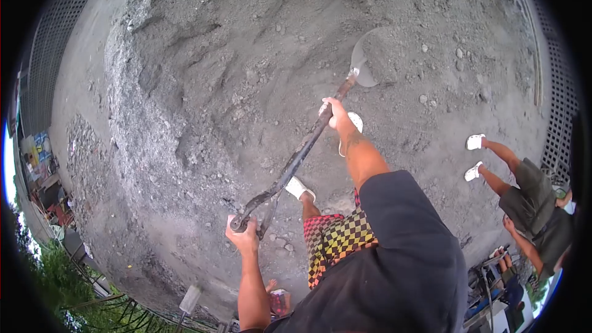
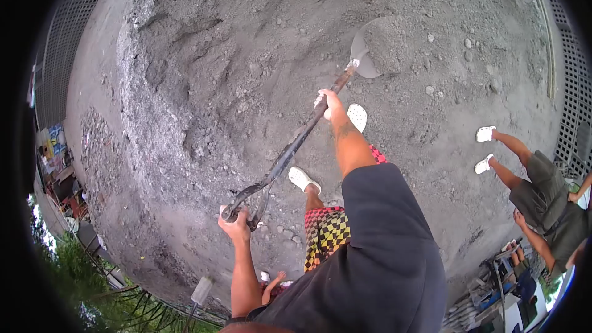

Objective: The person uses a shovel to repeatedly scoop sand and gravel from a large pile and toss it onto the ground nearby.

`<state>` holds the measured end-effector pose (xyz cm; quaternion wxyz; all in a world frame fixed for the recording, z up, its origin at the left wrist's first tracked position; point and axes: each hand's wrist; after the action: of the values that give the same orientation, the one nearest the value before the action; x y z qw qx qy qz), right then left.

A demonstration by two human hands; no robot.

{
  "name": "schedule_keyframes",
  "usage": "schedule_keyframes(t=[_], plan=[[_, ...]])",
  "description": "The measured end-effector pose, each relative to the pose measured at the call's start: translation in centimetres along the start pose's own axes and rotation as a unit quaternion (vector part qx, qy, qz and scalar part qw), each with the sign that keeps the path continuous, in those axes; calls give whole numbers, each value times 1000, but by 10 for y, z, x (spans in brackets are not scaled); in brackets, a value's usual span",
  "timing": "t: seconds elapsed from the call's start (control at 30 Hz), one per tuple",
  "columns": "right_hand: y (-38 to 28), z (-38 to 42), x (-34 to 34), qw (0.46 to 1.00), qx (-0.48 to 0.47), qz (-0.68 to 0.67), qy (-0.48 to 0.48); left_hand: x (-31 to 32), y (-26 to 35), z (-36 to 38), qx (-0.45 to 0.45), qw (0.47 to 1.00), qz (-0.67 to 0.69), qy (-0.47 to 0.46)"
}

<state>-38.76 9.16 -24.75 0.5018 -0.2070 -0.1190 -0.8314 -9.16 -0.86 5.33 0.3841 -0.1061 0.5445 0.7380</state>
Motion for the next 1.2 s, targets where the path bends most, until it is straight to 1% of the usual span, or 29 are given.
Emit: schedule_keyframes(t=[0.07, 0.1, 0.17, 0.2, 0.23, 0.27, 0.33, 0.37, 0.4, 0.43, 0.47, 0.5, 0.57, 0.6, 0.67, 0.7, 0.73, 0.8, 0.83, 0.87, 0.9, 0.93, 0.97, 1.0, 1.07, 1.1, 1.13, 1.17, 1.2], plan=[[-9, 22, -22, 997, -4, -79, -10, -10, 18, -10, 46, 996, -57, -53], [-10, 31, -37, 995, -35, -96, -16, -16, 18, -17, 50, 996, -54, -57], [-10, 70, -68, 986, -94, -140, -9, -23, 16, -28, 134, 978, -100, -121], [-10, 92, -85, 978, -119, -172, -11, -23, 17, -28, 138, 978, -95, -127], [-8, 118, -102, 968, -146, -202, 21, -24, 20, -28, 208, 955, -118, -176], [-4, 146, -122, 956, -171, -231, 52, -26, 22, -27, 277, 924, -140, -223], [9, 199, -182, 933, -232, -275, -4, -20, 38, -9, 388, 859, -126, -309], [15, 213, -233, 922, -252, -295, -16, -15, 38, 2, 431, 821, -97, -363], [30, 254, -250, 910, -286, -300, 25, -13, 36, 17, 472, 775, -68, -416], [47, 291, -276, 891, -323, -313, 54, -11, 30, 31, 534, 708, -49, -459], [65, 316, -324, 874, -361, -324, 34, -12, 23, 43, 590, 635, -29, -498], [88, 353, -354, 852, -344, -394, -17, -19, 18, 55, 594, 630, -25, -500], [142, 412, -389, 812, -426, -398, -15, -36, 7, 78, 668, 534, 17, -517], [166, 433, -397, 784, -469, -407, -9, -44, -5, 79, 673, 531, 21, -514], [197, 465, -402, 776, -458, -430, -54, -59, -34, 70, 635, 590, 84, -492], [208, 479, -390, 769, -474, -423, -69, -69, -39, 66, 623, 600, 97, -493], [216, 495, -373, 763, -480, -427, -66, -78, -50, 62, 623, 594, 99, -500], [208, 508, -330, 787, -489, -372, -52, -91, -69, 53, 582, 653, 87, -476], [201, 508, -309, 789, -501, -355, -13, -101, -74, 53, 583, 646, 89, -484], [191, 502, -287, 791, -511, -337, 27, -113, -81, 54, 514, 725, 47, -456], [180, 493, -268, 801, -502, -324, 38, -124, -89, 55, 439, 794, 3, -421], [164, 468, -278, 817, -482, -317, 15, -136, -99, 57, 438, 791, 2, -427], [152, 442, -280, 854, -417, -310, -32, -147, -111, 58, 292, 862, -25, -414], [145, 415, -262, 878, -376, -296, 21, -156, -124, 61, 136, 910, -51, -389], [141, 350, -234, 929, -280, -230, 75, -172, -154, 73, 38, 949, 9, -313], [145, 309, -225, 946, -251, -178, 106, -180, -170, 82, -14, 963, 26, -268], [156, 274, -218, 967, -192, -138, 95, -190, -186, 94, -68, 973, 41, -217], [172, 233, -210, 977, -155, -98, 111, -202, -200, 108, -111, 983, 43, -142], [199, 204, -193, 984, -132, -54, 107, -214, -210, 122, -149, 986, 40, -64]])
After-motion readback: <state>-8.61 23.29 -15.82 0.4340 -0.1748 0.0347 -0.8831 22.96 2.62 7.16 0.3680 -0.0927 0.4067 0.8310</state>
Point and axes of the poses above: each hand's wrist, its own z-axis away from the middle knuckle, its own x-axis out of the palm, y = z × x, and after that the axes turned 6 degrees about -z, right-handed
